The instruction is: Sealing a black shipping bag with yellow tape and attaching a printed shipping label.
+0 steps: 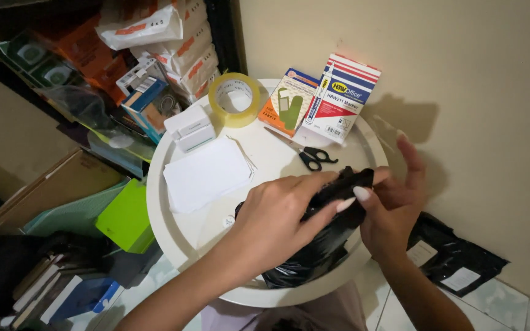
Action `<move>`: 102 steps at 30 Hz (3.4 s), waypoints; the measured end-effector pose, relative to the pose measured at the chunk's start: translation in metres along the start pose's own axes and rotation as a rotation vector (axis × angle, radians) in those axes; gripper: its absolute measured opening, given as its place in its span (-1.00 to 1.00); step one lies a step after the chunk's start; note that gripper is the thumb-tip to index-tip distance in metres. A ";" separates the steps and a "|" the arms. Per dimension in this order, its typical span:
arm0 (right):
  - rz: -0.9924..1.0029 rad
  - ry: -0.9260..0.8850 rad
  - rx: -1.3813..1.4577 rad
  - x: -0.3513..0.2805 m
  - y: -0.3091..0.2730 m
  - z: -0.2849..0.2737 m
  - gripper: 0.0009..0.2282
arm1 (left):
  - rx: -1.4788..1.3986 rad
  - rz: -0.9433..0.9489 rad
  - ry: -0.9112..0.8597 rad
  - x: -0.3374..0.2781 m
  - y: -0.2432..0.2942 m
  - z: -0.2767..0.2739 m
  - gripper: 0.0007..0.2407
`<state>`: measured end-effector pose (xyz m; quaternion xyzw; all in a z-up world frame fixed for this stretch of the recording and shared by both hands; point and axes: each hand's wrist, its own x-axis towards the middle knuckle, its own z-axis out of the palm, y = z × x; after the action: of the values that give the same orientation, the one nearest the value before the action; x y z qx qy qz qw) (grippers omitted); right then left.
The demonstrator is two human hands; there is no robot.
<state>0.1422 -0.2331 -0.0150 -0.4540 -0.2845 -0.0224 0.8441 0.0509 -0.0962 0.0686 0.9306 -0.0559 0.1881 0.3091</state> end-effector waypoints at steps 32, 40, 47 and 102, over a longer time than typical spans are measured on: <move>-0.077 -0.882 -0.752 0.063 -0.101 -0.046 -0.93 | 0.091 0.026 0.209 -0.004 0.002 0.022 -0.84; 0.081 -1.163 -0.383 0.058 -0.080 -0.038 -0.79 | 0.031 -0.015 0.135 -0.004 0.008 0.017 -0.87; 0.072 -1.161 -0.391 0.055 -0.074 -0.035 -0.81 | 0.147 -0.037 0.259 0.004 0.008 0.031 -0.85; -0.448 -0.719 -0.624 0.045 -0.004 -0.035 -0.68 | -0.110 -0.061 0.302 0.004 -0.016 0.017 -0.83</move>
<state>0.1945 -0.2524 -0.0045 -0.5909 -0.6260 -0.1291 0.4923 0.0634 -0.0937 0.0489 0.8746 0.0090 0.3129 0.3702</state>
